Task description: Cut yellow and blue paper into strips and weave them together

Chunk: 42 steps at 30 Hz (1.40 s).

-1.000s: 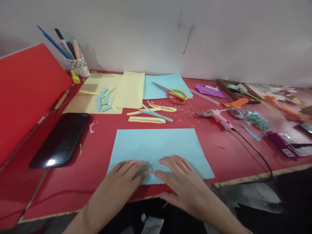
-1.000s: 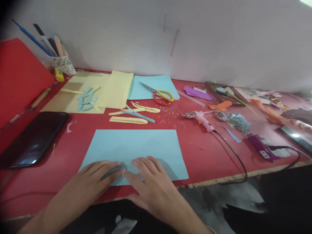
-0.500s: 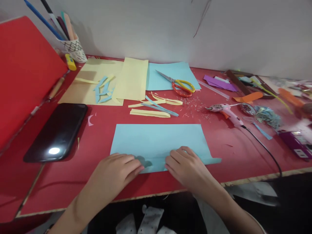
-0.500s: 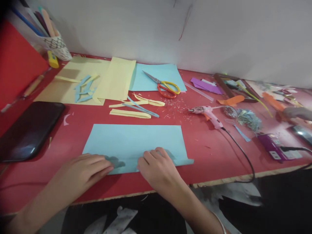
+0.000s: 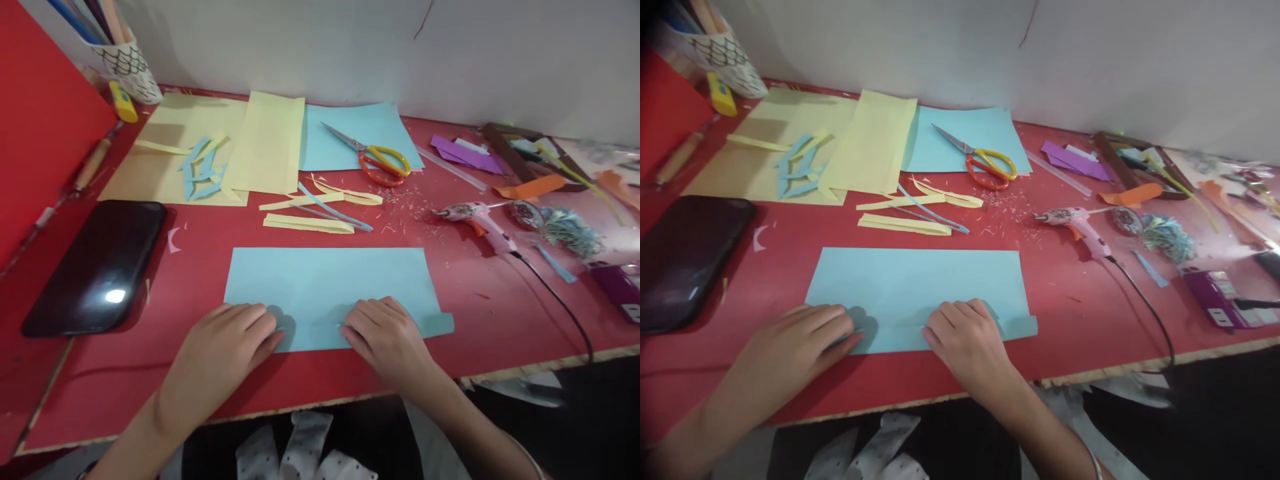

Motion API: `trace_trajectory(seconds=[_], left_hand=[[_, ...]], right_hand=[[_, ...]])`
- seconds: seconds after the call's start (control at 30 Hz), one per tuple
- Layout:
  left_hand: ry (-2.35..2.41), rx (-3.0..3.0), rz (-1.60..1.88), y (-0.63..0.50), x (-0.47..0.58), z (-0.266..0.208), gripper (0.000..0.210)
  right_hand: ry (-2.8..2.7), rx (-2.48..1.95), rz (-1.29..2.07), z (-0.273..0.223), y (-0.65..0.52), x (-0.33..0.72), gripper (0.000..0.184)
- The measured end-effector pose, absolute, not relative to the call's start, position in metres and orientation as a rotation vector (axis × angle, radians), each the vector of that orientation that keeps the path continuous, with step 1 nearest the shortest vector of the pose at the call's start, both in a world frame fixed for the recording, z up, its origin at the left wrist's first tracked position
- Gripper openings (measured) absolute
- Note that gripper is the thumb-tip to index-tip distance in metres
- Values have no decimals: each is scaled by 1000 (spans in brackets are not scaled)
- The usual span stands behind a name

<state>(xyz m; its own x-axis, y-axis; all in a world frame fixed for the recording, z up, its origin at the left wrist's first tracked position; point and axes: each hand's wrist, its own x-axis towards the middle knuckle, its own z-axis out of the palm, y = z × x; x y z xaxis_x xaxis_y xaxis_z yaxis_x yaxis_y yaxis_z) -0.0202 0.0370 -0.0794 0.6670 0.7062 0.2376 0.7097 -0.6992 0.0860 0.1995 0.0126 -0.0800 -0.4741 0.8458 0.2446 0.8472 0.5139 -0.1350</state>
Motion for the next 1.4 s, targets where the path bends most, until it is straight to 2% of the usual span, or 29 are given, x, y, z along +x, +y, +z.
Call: trace_trajectory(seconds=[0.43,0.6,0.87,1.0,1.13,1.4], left_hand=[[-1328,-2859,-457,38,-42,-83,44],[-1537,-2794,-472,28,-65,-95,29],[-1695,-2622,-474,17,-70,-93,22],[-1520,-2594,-491,11,-29,-77,28],[-1400,-2884,-549,7,9,-72,18],[-1607,-2774,-513,5,2,-81,35]], right_hand=[[-2424,-1475,167,-83,13,203,36],[-2421,-1461,151,-83,12,203,35],[-2421,-1435,111,-82,14,201,33],[-2456,-1399,98,-80,13,199,31],[-2460,-1348,52,-78,11,199,31],[-2440,-1397,72,-79,12,200,36]])
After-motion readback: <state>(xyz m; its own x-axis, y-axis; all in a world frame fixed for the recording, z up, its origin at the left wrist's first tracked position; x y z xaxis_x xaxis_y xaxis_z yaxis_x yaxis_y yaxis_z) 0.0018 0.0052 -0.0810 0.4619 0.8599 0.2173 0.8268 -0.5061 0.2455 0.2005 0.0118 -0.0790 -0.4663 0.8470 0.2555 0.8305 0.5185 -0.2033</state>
